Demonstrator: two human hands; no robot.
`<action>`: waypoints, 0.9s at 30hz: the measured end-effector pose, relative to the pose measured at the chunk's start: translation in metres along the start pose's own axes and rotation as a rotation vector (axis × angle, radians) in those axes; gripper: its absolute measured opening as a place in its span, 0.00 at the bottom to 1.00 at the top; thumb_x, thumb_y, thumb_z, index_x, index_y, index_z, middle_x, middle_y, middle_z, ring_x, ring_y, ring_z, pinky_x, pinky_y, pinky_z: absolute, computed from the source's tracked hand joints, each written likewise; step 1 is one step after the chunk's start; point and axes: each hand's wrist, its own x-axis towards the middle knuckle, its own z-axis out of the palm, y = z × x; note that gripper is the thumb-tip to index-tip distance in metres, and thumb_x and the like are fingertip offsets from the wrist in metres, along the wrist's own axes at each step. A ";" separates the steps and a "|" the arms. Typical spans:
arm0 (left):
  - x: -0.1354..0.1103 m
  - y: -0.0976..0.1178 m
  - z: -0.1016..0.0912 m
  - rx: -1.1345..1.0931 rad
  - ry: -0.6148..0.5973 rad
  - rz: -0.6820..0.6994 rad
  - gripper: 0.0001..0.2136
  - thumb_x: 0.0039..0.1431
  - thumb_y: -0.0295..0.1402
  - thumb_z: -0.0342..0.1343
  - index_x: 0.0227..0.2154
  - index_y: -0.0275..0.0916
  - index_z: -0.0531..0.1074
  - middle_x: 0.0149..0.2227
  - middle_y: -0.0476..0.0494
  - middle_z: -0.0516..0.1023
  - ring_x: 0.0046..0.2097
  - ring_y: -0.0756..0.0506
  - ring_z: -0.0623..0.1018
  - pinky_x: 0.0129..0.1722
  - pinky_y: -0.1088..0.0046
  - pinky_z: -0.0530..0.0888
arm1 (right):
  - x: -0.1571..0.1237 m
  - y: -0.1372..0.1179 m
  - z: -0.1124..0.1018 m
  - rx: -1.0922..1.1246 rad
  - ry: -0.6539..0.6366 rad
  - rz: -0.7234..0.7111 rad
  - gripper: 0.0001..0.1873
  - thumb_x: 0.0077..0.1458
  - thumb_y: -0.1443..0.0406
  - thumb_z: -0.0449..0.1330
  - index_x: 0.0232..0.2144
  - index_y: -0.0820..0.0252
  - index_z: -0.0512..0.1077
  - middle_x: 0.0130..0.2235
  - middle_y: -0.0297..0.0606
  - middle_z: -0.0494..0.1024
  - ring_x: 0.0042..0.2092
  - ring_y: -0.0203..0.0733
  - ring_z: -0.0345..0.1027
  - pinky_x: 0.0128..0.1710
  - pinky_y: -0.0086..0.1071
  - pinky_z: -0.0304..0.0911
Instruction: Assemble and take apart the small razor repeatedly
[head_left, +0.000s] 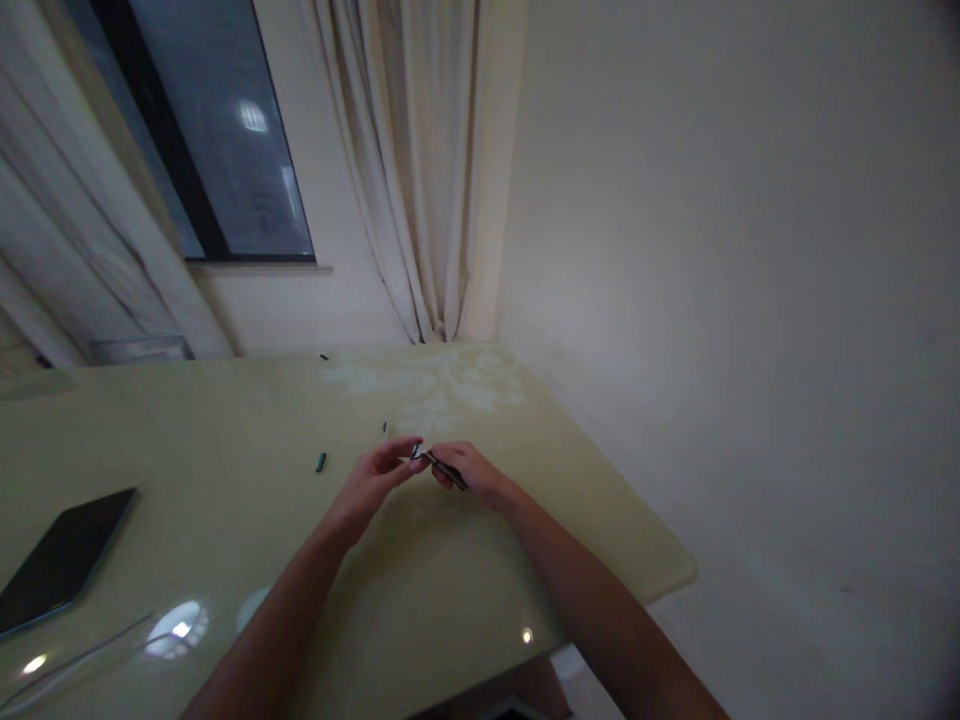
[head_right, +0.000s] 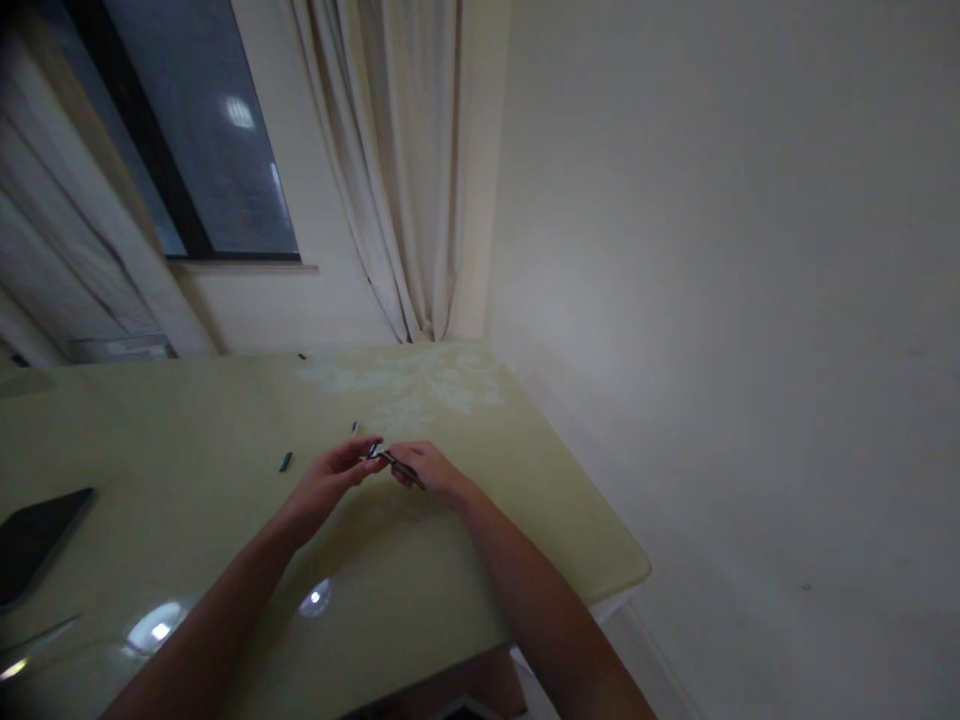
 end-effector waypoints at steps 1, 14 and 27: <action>0.000 -0.001 -0.001 -0.012 -0.005 -0.006 0.28 0.44 0.47 0.74 0.48 0.39 0.81 0.42 0.41 0.84 0.43 0.42 0.80 0.42 0.69 0.73 | 0.000 0.000 0.000 0.015 -0.023 0.006 0.29 0.58 0.41 0.58 0.26 0.61 0.71 0.21 0.31 0.69 0.22 0.32 0.58 0.23 0.29 0.49; 0.003 -0.010 -0.005 -0.010 0.066 0.095 0.25 0.45 0.46 0.73 0.46 0.40 0.80 0.44 0.42 0.82 0.40 0.46 0.77 0.44 0.69 0.74 | 0.004 -0.006 0.004 0.086 -0.017 -0.046 0.27 0.55 0.43 0.63 0.26 0.62 0.74 0.19 0.27 0.62 0.22 0.31 0.52 0.23 0.28 0.46; 0.013 0.006 0.013 0.205 0.119 0.231 0.26 0.54 0.50 0.65 0.51 0.40 0.78 0.43 0.41 0.81 0.38 0.46 0.77 0.39 0.70 0.73 | 0.011 -0.002 -0.003 0.160 0.118 -0.064 0.32 0.53 0.38 0.61 0.22 0.60 0.69 0.17 0.25 0.58 0.19 0.28 0.45 0.20 0.29 0.38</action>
